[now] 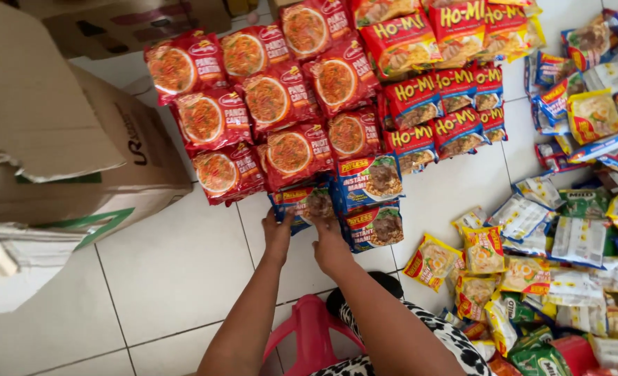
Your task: The person sorts through a large pile of packaged food items on the floor, picking up individual packets, checking them, and organizing them into separate stacks by hand.
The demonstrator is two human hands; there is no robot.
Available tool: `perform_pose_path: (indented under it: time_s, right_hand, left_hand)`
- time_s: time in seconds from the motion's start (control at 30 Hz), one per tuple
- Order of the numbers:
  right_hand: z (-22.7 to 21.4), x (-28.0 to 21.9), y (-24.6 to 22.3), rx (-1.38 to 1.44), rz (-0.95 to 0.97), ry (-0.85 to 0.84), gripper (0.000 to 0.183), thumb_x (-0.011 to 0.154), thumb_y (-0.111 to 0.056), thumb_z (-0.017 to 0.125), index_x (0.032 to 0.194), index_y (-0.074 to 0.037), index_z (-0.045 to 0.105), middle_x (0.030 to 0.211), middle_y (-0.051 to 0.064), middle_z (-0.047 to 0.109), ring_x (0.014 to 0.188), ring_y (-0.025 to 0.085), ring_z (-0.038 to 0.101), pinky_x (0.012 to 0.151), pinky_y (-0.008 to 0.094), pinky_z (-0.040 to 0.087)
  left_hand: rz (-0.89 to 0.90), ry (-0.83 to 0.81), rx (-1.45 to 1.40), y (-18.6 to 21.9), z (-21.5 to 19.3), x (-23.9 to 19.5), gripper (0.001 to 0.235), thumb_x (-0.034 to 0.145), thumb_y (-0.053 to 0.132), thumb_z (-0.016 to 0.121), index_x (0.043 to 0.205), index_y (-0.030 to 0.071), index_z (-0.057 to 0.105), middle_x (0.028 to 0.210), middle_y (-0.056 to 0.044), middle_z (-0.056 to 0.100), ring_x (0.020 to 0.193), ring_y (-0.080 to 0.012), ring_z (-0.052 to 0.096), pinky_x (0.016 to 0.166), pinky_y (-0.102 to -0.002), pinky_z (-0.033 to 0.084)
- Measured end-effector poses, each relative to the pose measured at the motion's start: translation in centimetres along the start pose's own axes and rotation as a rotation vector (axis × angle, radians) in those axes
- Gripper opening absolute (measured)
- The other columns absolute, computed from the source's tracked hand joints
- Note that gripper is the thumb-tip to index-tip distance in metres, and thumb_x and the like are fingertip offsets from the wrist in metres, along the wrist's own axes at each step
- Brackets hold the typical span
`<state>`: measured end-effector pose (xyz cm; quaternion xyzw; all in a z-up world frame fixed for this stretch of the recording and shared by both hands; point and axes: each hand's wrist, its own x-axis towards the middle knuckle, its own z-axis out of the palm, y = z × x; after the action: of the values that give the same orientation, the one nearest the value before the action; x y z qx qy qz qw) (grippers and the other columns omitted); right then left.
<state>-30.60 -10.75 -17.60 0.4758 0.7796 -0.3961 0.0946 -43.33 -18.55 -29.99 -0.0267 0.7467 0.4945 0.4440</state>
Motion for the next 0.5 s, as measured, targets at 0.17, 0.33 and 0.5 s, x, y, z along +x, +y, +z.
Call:
perform_pose_path:
  time_s: [0.17,0.33,0.5]
  right_hand:
    - [1.3,0.9,1.2,0.010,0.013,-0.047,0.068,0.087,-0.008,0.071,0.148,-0.022,0.044,0.151,0.021,0.041,0.128,0.043,0.053,0.098,0.051,0.050]
    - [2.2,1.0,1.8,-0.031,-0.014,-0.056,0.071,0.086,-0.011,0.073,0.149,-0.015,0.042,0.156,0.023,0.035,0.135,0.043,0.047,0.103,0.049,0.048]
    - [2.2,1.3,1.3,0.006,-0.012,-0.057,0.068,0.087,-0.012,0.072,0.148,-0.013,0.043,0.159,0.022,0.032,0.139,0.041,0.043,0.107,0.048,0.044]
  left_hand:
    - [-0.312,0.076,-0.162,6.4,1.0,-5.2,0.079,0.091,0.048,0.063,0.158,0.027,0.027,0.144,-0.008,0.040,0.118,-0.0250,0.052,0.091,-0.054,0.054]
    - [-0.137,-0.104,-0.675,-2.3,2.1,0.2,0.062,0.095,0.038,0.055,0.152,0.023,0.036,0.133,-0.010,0.058,0.112,-0.0280,0.058,0.082,-0.047,0.052]
    - [-0.116,-0.143,-0.582,-0.1,1.4,-0.3,0.057,0.100,0.041,0.051,0.152,0.026,0.038,0.132,-0.008,0.059,0.110,-0.0265,0.058,0.082,-0.043,0.051]
